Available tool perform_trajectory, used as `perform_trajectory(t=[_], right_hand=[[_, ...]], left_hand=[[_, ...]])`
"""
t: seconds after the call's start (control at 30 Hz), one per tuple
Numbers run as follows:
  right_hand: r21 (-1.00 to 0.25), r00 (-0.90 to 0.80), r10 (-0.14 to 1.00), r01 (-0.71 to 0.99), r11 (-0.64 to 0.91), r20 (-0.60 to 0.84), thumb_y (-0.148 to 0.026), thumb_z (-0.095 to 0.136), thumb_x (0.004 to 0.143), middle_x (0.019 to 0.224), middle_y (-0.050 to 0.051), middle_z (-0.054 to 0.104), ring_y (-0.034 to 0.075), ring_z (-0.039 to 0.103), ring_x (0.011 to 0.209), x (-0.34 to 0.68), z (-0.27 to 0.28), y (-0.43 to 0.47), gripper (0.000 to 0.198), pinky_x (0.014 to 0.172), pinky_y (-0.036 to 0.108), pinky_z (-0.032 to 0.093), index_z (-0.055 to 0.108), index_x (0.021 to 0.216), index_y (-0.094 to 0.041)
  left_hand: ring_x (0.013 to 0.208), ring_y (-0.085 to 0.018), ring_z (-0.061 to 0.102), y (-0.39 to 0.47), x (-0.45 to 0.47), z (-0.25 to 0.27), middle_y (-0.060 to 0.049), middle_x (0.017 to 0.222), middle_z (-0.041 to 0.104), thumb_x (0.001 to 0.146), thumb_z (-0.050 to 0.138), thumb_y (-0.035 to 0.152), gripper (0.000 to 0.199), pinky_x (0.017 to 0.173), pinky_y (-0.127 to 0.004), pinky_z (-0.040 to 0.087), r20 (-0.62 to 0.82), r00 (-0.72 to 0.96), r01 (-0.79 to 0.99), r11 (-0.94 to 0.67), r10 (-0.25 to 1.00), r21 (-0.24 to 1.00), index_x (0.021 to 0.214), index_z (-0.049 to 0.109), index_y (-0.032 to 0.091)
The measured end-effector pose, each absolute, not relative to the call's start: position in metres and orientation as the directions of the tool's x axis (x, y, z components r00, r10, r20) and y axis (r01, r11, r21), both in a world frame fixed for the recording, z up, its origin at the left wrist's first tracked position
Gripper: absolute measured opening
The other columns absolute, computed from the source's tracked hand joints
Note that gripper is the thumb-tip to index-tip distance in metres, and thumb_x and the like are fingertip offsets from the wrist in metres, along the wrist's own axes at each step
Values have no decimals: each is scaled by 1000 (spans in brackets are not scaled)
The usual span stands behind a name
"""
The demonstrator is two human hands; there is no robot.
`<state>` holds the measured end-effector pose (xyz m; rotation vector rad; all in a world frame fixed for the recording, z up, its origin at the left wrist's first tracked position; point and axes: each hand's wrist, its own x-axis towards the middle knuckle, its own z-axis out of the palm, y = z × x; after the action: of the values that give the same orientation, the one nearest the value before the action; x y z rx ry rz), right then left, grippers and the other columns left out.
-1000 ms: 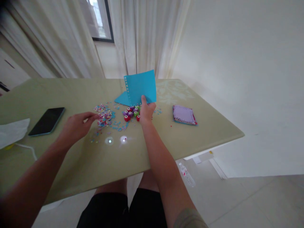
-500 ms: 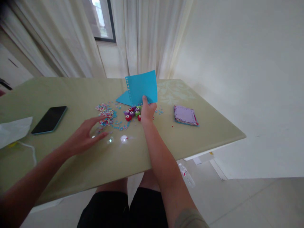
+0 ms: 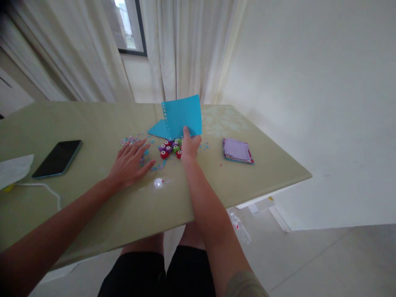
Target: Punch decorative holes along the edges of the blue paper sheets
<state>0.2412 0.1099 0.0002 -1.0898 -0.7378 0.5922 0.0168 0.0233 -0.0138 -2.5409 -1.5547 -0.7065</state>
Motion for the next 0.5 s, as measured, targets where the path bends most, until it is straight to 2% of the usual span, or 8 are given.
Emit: perform_trajectory(t=[0.13,0.2,0.3,0.37,0.47,0.5], right_hand=[[-923,657,718,-87,376,230,-44,75,81,83,4,77,20,69,85,238,4,106,29,83,33,58,74,87,-16],[-922,657,718,-89,377,230,-43,75,81,84,4,77,19,68,84,236,5,104,28,82,32,57,74,86,-16],[-937,659,725,-89,338,199,-41,75,80,77,2,74,17,65,77,236,5,101,26,78,31,55,73,82,-15],[-944,670,723,-98,314,171,-40,75,79,74,0,71,17,63,74,237,5,101,25,76,31,54,73,81,-15],[-942,673,723,-116,314,159,-42,75,78,75,1,72,18,62,74,236,6,100,28,74,31,53,72,83,-15],[-938,669,724,-117,326,168,-43,74,78,77,2,73,18,62,76,234,7,99,29,74,31,53,72,83,-15]], left_hand=[[160,-40,31,8,40,-24,-16,175,35,87,59,82,103,132,-57,10,354,538,769,-618,765,166,168,33,24],[159,-41,32,18,43,-27,-17,173,38,86,61,83,104,131,-59,9,344,533,777,-608,773,164,167,33,24],[153,-42,39,44,32,-22,-21,168,43,92,59,72,86,129,-59,16,421,437,827,-540,794,160,158,46,19],[150,-44,41,52,19,-18,-22,163,47,92,57,75,87,127,-60,20,472,395,844,-514,788,152,156,48,17],[151,-43,39,44,1,-18,-24,167,42,90,57,78,101,126,-58,25,509,353,850,-496,785,176,165,32,15],[154,-44,36,40,-2,-20,-23,170,38,89,58,80,107,127,-59,21,496,372,849,-504,785,160,168,25,16]])
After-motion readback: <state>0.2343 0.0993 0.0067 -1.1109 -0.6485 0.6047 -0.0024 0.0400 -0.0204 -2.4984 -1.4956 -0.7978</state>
